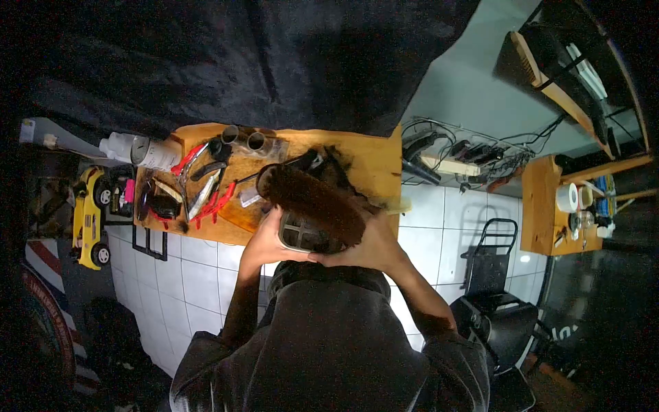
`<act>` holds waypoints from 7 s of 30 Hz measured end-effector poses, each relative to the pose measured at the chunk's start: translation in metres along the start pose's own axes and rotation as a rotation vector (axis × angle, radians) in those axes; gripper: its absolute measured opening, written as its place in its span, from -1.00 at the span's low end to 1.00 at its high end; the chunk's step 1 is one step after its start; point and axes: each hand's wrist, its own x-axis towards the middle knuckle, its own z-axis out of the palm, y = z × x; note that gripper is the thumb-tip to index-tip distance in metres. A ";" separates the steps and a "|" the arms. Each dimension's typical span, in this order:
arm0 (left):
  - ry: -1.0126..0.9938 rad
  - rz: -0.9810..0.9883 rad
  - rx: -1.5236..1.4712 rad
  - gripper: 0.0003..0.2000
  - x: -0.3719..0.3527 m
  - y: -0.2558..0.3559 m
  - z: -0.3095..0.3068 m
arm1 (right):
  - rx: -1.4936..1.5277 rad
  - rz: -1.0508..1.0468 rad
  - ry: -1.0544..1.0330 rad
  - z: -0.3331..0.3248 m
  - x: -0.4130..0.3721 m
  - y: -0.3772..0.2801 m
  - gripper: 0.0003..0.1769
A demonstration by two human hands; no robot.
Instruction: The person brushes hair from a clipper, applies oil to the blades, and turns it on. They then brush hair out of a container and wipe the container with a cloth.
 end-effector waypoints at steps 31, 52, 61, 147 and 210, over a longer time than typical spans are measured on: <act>0.113 0.226 -0.093 0.22 -0.014 -0.040 -0.085 | -0.418 0.329 0.635 0.104 -0.038 0.005 -0.21; 0.645 0.596 -0.511 -0.23 0.002 -0.038 -0.071 | 0.107 0.150 0.689 0.065 -0.038 -0.028 -0.24; 0.620 0.576 -0.592 0.06 0.024 0.006 -0.082 | 0.084 0.275 0.565 0.065 -0.020 -0.040 -0.47; 0.432 0.173 -0.806 -0.31 -0.017 -0.068 -0.112 | -0.772 -0.126 0.204 0.129 0.036 -0.054 -0.54; 0.444 0.048 -0.808 -0.19 0.004 -0.016 -0.134 | -0.448 -0.015 0.222 0.162 0.070 -0.046 -0.69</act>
